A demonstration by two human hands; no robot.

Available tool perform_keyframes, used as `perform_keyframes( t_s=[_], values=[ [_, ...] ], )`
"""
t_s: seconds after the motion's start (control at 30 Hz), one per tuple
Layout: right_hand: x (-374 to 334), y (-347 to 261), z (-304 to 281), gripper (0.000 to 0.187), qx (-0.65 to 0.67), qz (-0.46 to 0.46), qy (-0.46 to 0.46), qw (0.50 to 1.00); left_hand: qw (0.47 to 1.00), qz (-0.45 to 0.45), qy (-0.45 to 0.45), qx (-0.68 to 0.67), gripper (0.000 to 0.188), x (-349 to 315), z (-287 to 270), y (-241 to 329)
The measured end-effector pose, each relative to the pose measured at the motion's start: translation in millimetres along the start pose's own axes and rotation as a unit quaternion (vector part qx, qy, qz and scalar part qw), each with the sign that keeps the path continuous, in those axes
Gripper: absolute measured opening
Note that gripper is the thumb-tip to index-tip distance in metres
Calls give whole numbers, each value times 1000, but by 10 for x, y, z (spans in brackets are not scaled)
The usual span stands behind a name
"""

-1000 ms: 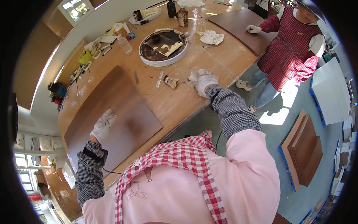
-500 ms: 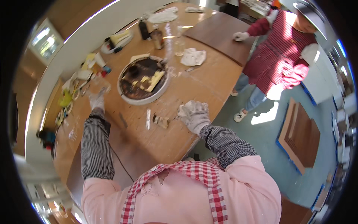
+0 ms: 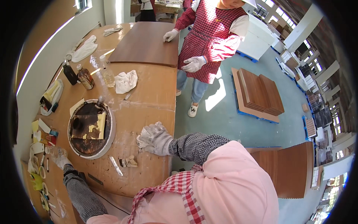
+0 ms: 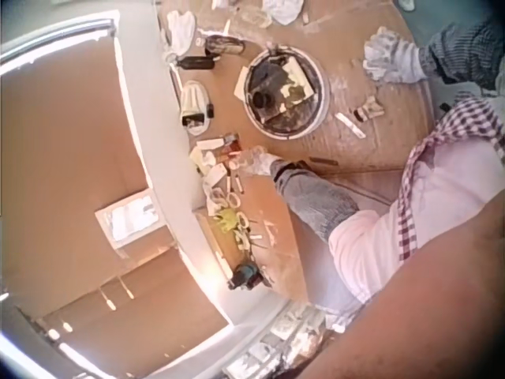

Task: Cleaning and polishing a wood furniture panel using a cloth, liquid, and a small handheld tool.

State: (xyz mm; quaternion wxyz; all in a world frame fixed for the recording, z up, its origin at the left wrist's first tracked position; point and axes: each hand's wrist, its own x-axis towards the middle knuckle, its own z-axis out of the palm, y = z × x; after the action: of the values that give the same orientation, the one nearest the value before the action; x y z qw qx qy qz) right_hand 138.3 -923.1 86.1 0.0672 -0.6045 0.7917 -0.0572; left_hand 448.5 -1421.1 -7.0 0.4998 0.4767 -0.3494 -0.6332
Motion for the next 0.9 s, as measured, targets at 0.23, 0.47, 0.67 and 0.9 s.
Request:
perform_keyframes(
  t_s=[0.23,0.47,0.67,0.9],
  values=[
    [10,-374,-196,61,39,-39,-38,998,849,255,25,462,47,-715,-792,583],
    [-33,-210,-289,48,59,-31,15,998,971,152,-92,158,55,-2776,-365,752],
    [266,-51,-172,30,172,51,-34,983,973,68,-222,4,50,-4517,-29,730],
    [-1380,-23,-156,37,571,184,76,796,946,28,-303,108,50,-5056,66,326]
  ],
)
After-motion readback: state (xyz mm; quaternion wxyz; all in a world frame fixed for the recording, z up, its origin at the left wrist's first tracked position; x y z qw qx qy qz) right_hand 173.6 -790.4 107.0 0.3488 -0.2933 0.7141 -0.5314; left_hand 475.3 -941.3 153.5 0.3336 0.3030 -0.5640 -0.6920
